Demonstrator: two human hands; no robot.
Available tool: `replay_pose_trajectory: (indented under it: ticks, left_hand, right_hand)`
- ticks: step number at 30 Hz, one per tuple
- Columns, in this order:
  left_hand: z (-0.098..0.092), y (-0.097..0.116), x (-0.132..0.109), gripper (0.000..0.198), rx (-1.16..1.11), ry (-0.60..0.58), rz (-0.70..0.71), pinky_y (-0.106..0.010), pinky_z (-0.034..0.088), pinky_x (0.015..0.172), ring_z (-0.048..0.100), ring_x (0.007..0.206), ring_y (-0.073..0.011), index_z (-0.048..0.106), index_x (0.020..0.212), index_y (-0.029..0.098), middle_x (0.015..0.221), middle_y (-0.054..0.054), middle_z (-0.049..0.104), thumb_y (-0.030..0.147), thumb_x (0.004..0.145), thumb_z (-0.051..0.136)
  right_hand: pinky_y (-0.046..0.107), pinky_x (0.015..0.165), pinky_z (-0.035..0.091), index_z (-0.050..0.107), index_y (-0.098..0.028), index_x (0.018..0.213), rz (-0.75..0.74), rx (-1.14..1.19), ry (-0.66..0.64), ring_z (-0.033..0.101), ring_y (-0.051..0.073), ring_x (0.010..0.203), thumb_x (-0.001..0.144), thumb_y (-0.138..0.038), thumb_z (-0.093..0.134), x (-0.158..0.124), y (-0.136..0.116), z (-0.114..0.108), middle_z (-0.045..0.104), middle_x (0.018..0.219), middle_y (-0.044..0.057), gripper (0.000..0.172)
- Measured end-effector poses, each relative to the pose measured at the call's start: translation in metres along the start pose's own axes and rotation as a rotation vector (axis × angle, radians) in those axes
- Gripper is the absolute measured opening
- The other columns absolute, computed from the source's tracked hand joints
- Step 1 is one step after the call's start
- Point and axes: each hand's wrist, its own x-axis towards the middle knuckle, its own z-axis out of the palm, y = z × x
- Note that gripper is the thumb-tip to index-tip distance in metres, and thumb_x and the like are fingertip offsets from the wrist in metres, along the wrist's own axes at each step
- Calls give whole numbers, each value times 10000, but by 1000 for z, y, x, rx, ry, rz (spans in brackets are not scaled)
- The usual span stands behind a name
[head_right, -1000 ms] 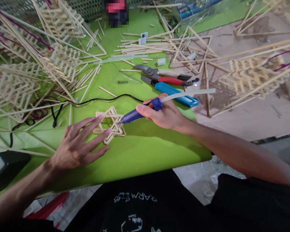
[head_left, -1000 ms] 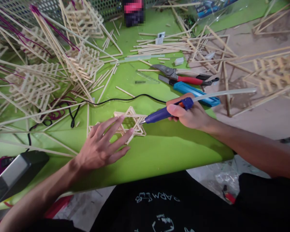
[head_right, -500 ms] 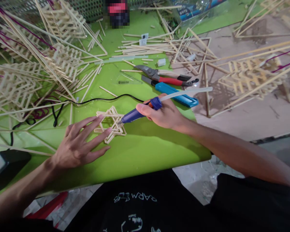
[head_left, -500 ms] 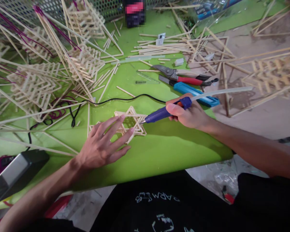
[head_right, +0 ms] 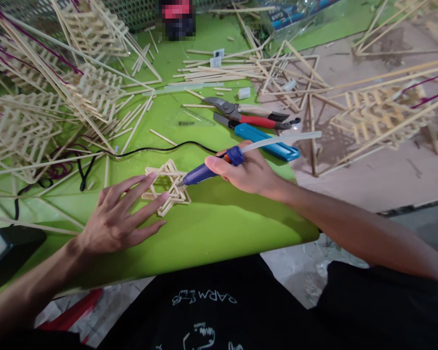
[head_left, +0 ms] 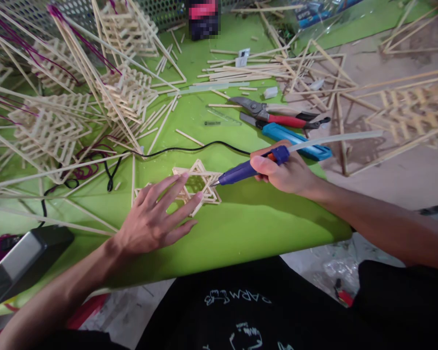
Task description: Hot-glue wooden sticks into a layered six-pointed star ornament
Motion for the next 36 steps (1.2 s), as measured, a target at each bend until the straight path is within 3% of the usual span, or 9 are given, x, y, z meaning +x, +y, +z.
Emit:
replay_pose_trajectory:
  ticks: [13, 21, 29, 36]
  left_hand:
    - [-1, 0, -1, 584, -13, -24, -1, -463, 524, 846, 578, 1279, -369, 549, 1380, 246, 1469, -221, 540, 450, 865, 732]
    - [-1, 0, 0, 593, -13, -22, 1, -464, 532, 830, 584, 1270, -371, 538, 1391, 238, 1461, -223, 546, 437, 866, 732]
    - [-2, 0, 0, 600, -23, -28, -5, -474, 534, 853, 577, 1273, -373, 523, 1404, 245, 1482, -205, 531, 428, 869, 724]
    - [-2, -1, 0, 605, -20, -18, 3, -473, 531, 866, 572, 1275, -368, 532, 1399, 231, 1470, -221, 535, 427, 864, 735]
  right_hand:
    - [293, 334, 305, 513, -234, 510, -87, -7, -13, 444, 94, 379, 864, -572, 612, 3, 1, 1, 513, 427, -40, 500]
    - [279, 358, 300, 517, -225, 521, -84, -42, -23, 429, 91, 393, 895, -575, 549, 1, 0, 0, 506, 441, -26, 513]
    - [251, 406, 207, 538, -173, 555, -283, -67, -105, 294, 60, 446, 922, -632, 524, 2, 1, -4, 385, 460, -45, 588]
    - [247, 439, 252, 559, -168, 580, -429, -135, -63, 342, 63, 460, 943, -626, 507, 2, 7, -10, 453, 480, -24, 586]
